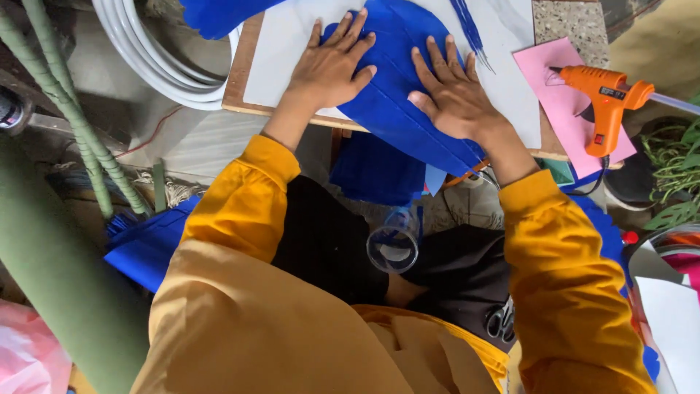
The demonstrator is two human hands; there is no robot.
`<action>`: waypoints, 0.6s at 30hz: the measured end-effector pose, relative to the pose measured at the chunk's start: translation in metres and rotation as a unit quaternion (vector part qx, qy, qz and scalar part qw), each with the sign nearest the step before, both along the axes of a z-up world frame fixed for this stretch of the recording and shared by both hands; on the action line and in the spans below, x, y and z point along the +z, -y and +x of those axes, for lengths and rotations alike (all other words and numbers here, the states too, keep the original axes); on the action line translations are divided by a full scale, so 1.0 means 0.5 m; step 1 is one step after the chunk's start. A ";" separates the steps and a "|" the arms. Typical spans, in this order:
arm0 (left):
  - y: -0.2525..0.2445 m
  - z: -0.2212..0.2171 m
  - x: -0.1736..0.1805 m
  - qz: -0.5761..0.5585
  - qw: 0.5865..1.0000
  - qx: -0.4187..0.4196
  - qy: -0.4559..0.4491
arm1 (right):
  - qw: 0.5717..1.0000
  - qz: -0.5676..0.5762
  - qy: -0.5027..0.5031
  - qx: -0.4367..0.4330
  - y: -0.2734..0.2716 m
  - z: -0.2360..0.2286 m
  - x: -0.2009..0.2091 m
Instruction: Assembling blue fabric petals by gluing thin support wires to them using a hot glue gun.
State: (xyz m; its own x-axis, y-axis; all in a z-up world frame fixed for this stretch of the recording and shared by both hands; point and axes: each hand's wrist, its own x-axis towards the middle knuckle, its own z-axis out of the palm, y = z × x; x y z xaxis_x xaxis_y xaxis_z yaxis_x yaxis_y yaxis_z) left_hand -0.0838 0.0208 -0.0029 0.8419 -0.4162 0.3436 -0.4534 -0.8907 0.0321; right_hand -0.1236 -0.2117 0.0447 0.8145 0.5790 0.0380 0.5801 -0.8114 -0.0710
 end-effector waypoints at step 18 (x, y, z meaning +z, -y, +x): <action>0.003 -0.016 0.023 0.004 0.999 0.014 -0.048 | 0.992 0.024 0.109 0.065 -0.012 -0.133 -0.019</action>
